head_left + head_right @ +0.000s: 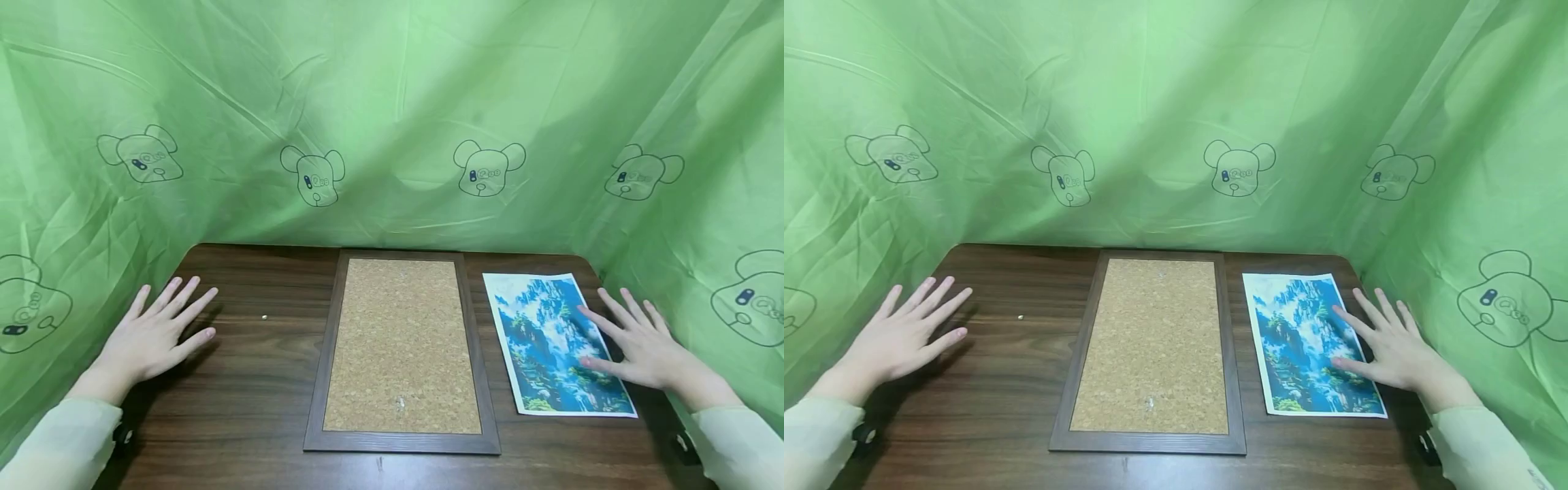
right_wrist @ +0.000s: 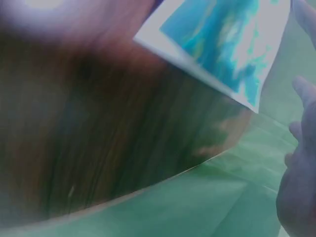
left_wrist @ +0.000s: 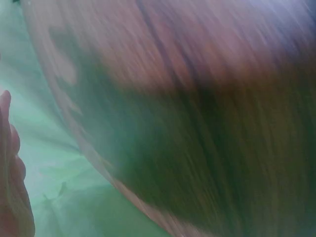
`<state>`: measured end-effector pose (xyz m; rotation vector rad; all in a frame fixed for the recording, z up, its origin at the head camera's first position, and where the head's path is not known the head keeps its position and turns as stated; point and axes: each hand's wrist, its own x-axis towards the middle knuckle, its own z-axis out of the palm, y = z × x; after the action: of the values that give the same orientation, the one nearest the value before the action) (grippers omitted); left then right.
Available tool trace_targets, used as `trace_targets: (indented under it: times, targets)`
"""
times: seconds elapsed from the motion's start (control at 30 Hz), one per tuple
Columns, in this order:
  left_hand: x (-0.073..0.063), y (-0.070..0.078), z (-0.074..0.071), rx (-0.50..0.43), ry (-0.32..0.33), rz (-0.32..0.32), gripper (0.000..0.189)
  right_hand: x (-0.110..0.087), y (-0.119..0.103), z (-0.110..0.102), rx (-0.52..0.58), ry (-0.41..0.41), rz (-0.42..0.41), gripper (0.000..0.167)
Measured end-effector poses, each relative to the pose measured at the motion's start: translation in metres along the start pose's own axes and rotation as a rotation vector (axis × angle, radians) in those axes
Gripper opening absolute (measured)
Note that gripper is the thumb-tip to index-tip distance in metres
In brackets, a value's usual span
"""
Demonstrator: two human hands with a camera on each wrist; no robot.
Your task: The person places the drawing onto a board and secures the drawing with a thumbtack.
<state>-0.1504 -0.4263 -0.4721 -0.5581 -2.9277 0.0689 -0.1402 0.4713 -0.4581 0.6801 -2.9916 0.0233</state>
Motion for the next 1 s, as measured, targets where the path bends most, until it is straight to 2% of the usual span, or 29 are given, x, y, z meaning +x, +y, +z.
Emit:
trace_targets:
  times: [0.2, 0.37, 0.6, 0.8, 1.0]
  targets:
    - [0.014, 0.019, -0.004, -0.065, 0.017, -0.038, 0.084, 0.003, -0.005, -0.005, 0.142, 0.038, 0.097, 0.109]
    - [0.026, 0.038, -0.004, -0.127, 0.035, -0.055, 0.084, 0.005, -0.007, 0.002, 0.259, 0.076, 0.177, 0.104]
    - [0.046, 0.065, -0.003, -0.276, 0.058, -0.099, 0.087, 0.016, -0.014, 0.013, 0.315, 0.119, 0.255, 0.103]
    - [0.065, 0.089, 0.0, -0.403, 0.096, -0.081, 0.087, 0.023, -0.015, 0.018, 0.416, 0.116, 0.328, 0.097]
    - [0.077, 0.11, 0.008, -0.499, 0.137, -0.06, 0.082, 0.024, -0.018, 0.023, 0.475, 0.119, 0.389, 0.09]
